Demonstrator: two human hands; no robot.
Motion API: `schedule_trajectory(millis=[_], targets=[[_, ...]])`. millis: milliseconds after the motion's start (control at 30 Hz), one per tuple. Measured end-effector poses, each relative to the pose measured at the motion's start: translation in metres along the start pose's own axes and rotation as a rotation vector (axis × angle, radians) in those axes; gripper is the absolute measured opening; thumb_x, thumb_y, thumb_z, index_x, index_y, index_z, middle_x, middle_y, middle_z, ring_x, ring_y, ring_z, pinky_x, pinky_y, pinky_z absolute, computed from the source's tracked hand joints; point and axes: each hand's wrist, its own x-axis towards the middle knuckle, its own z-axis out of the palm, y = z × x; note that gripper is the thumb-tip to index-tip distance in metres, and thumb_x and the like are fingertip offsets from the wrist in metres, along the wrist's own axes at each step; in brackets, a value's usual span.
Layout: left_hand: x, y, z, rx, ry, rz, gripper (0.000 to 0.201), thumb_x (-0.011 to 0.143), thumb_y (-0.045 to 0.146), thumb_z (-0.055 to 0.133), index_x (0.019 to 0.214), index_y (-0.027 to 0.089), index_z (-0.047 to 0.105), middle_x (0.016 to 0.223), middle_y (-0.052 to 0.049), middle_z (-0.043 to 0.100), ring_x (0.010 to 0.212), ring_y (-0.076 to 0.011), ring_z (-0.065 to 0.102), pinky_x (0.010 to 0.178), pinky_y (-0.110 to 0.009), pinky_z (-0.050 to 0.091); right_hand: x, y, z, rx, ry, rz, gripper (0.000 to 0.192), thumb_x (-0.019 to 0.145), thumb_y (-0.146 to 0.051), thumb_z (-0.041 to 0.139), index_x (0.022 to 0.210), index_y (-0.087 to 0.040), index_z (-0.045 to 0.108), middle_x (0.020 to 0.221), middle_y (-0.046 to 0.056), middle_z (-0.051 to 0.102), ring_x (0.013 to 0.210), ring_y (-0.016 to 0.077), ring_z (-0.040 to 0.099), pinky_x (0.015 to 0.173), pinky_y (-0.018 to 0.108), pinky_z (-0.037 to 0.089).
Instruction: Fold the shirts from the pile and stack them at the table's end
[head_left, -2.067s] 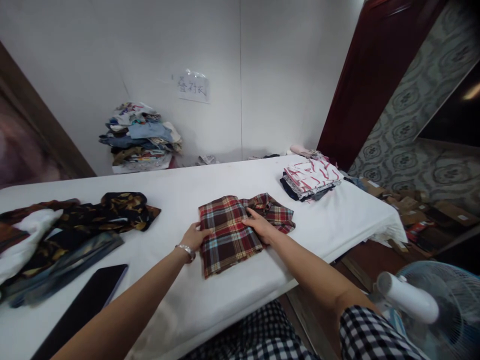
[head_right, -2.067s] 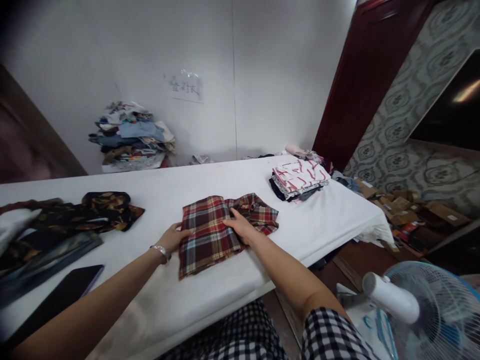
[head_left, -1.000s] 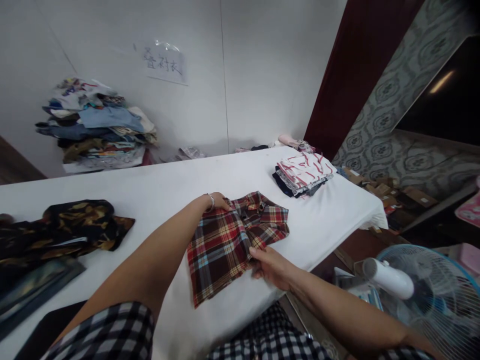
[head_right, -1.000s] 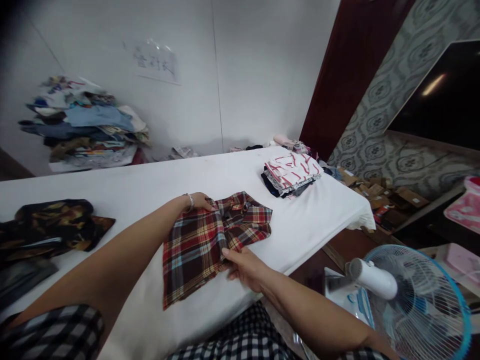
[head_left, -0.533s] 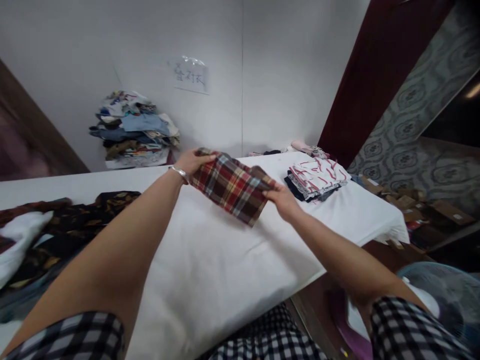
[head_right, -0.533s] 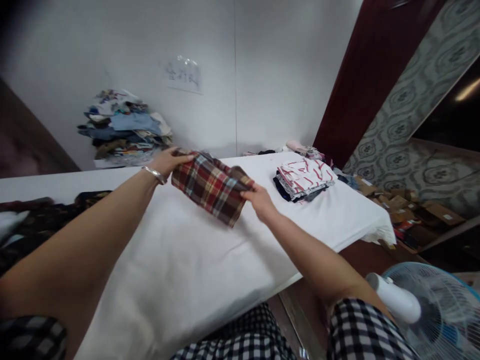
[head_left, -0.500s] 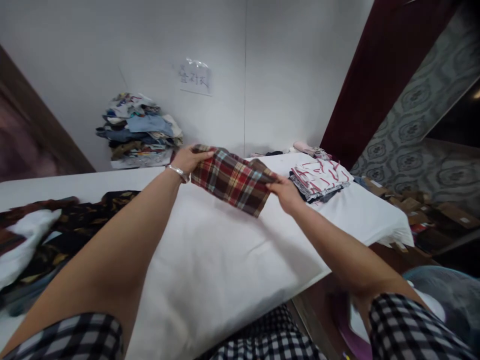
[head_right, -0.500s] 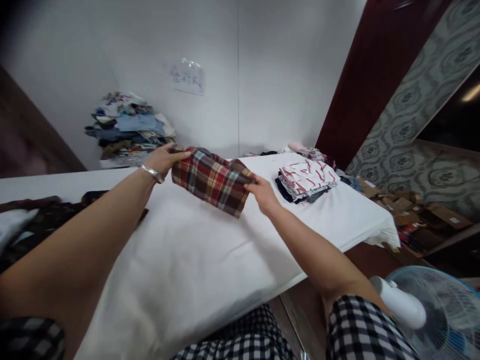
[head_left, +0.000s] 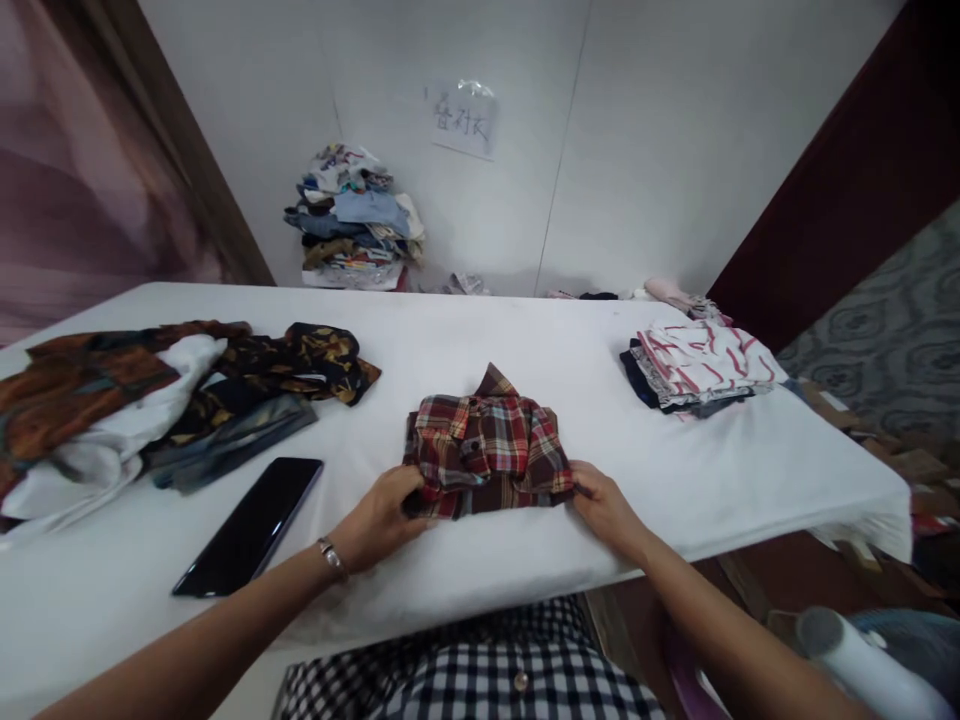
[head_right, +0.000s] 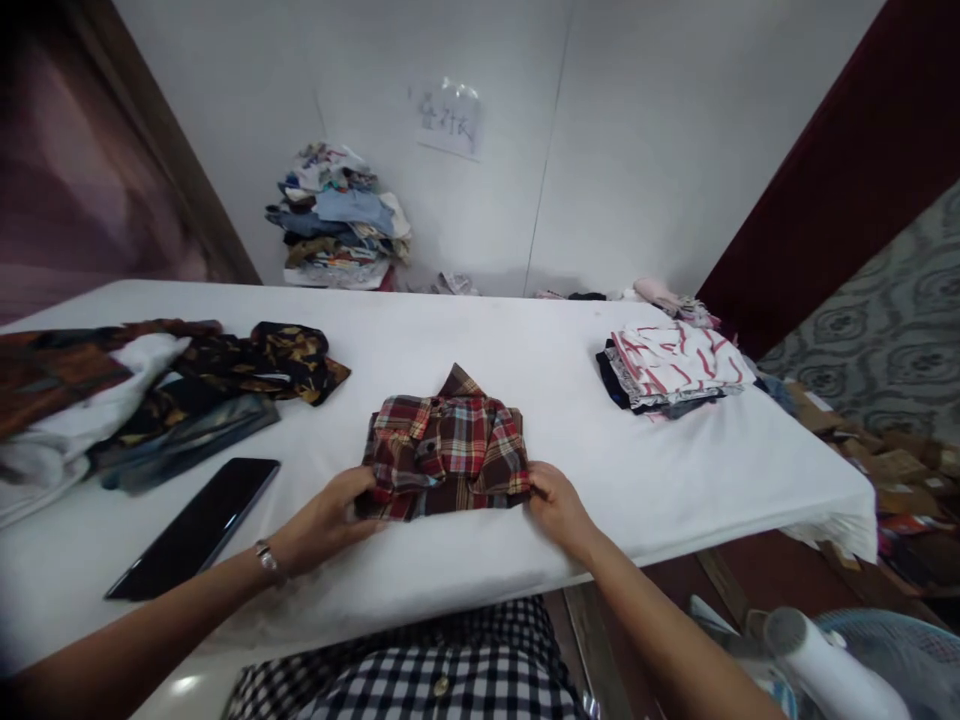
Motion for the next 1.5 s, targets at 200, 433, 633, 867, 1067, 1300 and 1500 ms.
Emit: schedule_trajectory(millis=[200,433,633,867,1067,1300,1500], targets=[[0.023,0.008,-0.010,-0.456,0.169,-0.372,0.067,0.064,0.063,0.069,0.114,0.018,0.063,0.108,-0.010,0.073,0.103,-0.0287,0.065,0.090,-0.040,0.052,0.010,-0.020,-0.016,0.232,0.003,0.252,0.052,0.074,-0.028,0.066,0.126,-0.022,0.063,0.113,0.006,0.069,0.108,0.0264,0.061,0.102,0.043,0.042],[0.071,0.009,-0.004,-0.694,0.173,-0.465,0.052,0.064,0.062,0.070,0.087,0.016,0.069,0.099,-0.012,0.076,0.095,-0.0279,0.069,0.085,-0.038,0.055,0.067,-0.025,-0.003,0.205,0.216,0.395,0.078,0.072,-0.042,0.072,0.141,-0.017,0.046,0.082,0.002,0.068,0.085,0.0220,0.064,0.087,0.040,0.050],[0.055,0.010,-0.004,-0.572,0.310,-0.326,0.049,0.062,0.059,0.070,0.093,0.021,0.068,0.091,-0.003,0.076,0.089,-0.0252,0.070,0.075,-0.034,0.057,0.063,-0.023,0.003,0.291,0.299,0.145,0.061,0.070,-0.037,0.070,0.127,-0.021,0.058,0.077,-0.002,0.063,0.075,0.0154,0.059,0.080,0.033,0.049],[0.043,-0.013,-0.001,-0.669,0.067,-0.477,0.047,0.050,0.052,0.080,0.083,0.019,0.070,0.089,-0.007,0.077,0.085,-0.0281,0.071,0.080,-0.038,0.057,0.041,-0.001,-0.001,0.118,0.099,0.278,0.062,0.067,-0.031,0.071,0.127,-0.020,0.058,0.075,-0.001,0.065,0.068,0.0174,0.059,0.067,0.033,0.049],[0.057,-0.002,-0.008,-0.900,0.038,-0.570,0.052,0.065,0.067,0.066,0.086,0.019,0.070,0.099,-0.009,0.076,0.100,-0.0289,0.069,0.083,-0.038,0.057,0.077,-0.026,-0.012,-0.125,0.220,0.122,0.050,0.076,-0.036,0.065,0.125,-0.028,0.061,0.114,0.005,0.066,0.096,0.0218,0.061,0.081,0.035,0.049],[0.071,0.002,-0.012,-0.638,0.263,-0.435,0.050,0.064,0.062,0.067,0.087,0.018,0.066,0.092,-0.009,0.076,0.090,-0.0263,0.070,0.081,-0.037,0.056,0.120,-0.040,0.011,-0.137,0.139,0.157,0.027,0.071,-0.032,0.069,0.096,-0.023,0.073,0.093,0.007,0.072,0.093,0.0252,0.065,0.093,0.040,0.046],[0.081,0.012,-0.019,-0.549,0.182,-0.382,0.046,0.069,0.060,0.063,0.090,0.019,0.065,0.092,-0.007,0.076,0.089,-0.0255,0.070,0.078,-0.036,0.056,0.083,-0.027,0.014,0.060,0.236,0.046,0.032,0.078,-0.031,0.060,0.108,-0.023,0.067,0.106,0.003,0.072,0.100,0.0211,0.064,0.096,0.038,0.047]])
